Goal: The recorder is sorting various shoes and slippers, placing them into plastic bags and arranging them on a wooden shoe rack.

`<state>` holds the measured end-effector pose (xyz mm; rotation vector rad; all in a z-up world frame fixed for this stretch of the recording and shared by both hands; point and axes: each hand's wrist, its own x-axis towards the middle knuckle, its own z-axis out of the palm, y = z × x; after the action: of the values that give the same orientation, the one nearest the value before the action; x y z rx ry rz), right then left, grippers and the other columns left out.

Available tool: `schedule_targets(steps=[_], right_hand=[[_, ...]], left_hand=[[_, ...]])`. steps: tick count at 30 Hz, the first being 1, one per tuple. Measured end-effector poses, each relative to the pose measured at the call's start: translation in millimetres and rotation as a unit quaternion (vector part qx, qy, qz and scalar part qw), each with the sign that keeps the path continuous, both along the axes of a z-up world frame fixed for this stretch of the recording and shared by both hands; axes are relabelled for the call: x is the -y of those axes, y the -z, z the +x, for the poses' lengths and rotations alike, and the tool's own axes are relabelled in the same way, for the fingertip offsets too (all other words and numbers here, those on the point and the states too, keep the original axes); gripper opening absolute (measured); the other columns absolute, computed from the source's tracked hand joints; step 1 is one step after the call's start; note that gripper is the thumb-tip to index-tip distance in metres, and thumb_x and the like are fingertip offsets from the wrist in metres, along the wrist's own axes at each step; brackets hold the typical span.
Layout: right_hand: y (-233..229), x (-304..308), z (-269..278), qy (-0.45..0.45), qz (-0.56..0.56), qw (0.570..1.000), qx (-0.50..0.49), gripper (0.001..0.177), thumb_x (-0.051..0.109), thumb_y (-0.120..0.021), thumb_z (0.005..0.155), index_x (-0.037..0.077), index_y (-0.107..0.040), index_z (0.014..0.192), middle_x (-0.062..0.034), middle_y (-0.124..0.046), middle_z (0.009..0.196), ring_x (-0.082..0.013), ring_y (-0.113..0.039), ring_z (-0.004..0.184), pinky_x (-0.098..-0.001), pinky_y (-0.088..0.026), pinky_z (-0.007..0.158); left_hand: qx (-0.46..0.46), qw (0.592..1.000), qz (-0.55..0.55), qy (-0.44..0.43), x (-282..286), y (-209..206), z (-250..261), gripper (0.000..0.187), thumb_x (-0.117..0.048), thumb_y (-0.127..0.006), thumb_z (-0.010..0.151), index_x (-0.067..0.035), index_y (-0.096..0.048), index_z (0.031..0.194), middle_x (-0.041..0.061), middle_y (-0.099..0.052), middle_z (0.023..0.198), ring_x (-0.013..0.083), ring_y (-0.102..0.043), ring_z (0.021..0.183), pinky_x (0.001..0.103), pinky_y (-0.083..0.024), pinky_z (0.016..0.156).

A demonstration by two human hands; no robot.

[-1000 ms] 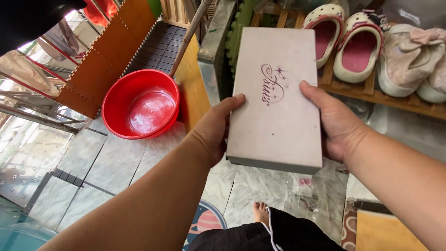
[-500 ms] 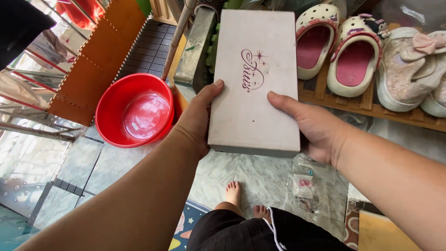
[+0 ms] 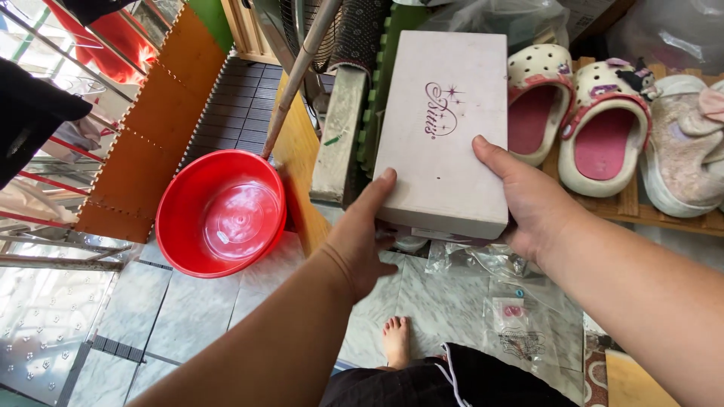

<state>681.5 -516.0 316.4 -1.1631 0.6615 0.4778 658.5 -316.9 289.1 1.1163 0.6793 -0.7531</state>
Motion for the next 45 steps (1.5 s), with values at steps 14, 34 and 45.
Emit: schedule_targets(steps=[14, 34, 45], right_hand=[[-14, -26, 27, -0.017, -0.208, 0.968, -0.141, 0.067, 0.061, -0.058, 0.091, 0.015, -0.056, 0.14, -0.0206, -0.065, 0.13, -0.0464, -0.063, 0.114, -0.0601, -0.052, 0.096], [2, -25, 41, 0.059, -0.206, 0.974, -0.075, 0.052, 0.053, -0.067, 0.089, 0.01, -0.068, 0.118, -0.0065, -0.07, 0.108, -0.0245, -0.063, 0.088, -0.0378, -0.053, 0.07], [10, -20, 1, 0.079, -0.241, 0.967, -0.008, 0.057, 0.056, -0.067, 0.086, 0.01, -0.064, 0.118, -0.0067, -0.065, 0.101, -0.0194, -0.059, 0.088, -0.0365, -0.051, 0.069]], left_hand=[[0.027, 0.997, -0.063, -0.028, 9, 15, 40, 0.082, -0.057, -0.058, 0.086, -0.016, -0.038, 0.154, 0.007, -0.043, 0.157, 0.0317, -0.04, 0.145, 0.055, -0.034, 0.116], [-0.014, 1.0, -0.009, -0.004, 20, 3, 53, 0.094, -0.076, -0.049, 0.083, -0.022, -0.029, 0.157, 0.004, -0.042, 0.156, 0.0346, -0.052, 0.132, 0.054, -0.047, 0.105], [0.035, 0.987, -0.073, 0.136, 28, 28, 45, 0.079, -0.059, -0.067, 0.081, -0.006, -0.059, 0.138, 0.014, -0.063, 0.127, 0.0298, -0.063, 0.111, 0.045, -0.05, 0.092]])
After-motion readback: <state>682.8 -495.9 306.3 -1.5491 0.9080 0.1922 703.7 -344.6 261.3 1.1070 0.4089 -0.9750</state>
